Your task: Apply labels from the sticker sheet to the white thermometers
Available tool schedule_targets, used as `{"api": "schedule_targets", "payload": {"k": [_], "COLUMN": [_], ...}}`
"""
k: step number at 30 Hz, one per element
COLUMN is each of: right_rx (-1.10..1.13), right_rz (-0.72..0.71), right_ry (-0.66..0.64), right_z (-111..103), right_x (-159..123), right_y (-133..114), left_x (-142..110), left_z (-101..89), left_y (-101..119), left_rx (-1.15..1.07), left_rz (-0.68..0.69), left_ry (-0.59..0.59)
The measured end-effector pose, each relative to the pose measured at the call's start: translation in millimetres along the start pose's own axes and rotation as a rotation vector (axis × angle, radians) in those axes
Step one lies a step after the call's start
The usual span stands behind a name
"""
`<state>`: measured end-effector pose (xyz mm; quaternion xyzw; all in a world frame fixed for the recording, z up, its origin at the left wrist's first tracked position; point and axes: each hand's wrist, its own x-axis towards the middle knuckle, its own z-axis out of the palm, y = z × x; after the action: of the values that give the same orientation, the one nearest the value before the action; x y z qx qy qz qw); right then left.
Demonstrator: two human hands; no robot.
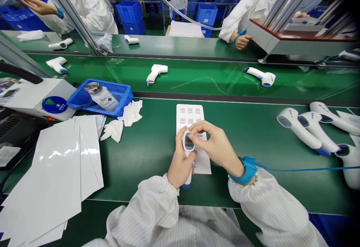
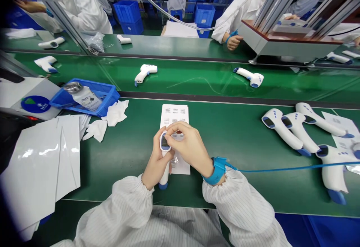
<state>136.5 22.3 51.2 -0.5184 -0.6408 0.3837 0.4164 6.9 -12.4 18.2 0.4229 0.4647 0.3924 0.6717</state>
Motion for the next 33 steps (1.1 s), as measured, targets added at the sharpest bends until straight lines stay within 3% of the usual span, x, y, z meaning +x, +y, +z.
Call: {"api": "schedule_targets", "payload": {"k": [33], "right_rx": [-0.036], "right_rz": [-0.006], "right_ry": [-0.034], "right_z": [-5.1], "right_x": [6.1], "right_y": [-4.7], "left_x": [-4.2], "left_z": [-5.0], "left_y": [4.1], "left_rx": [-0.062], "left_rz": [-0.064], "left_ry": [-0.040]}}
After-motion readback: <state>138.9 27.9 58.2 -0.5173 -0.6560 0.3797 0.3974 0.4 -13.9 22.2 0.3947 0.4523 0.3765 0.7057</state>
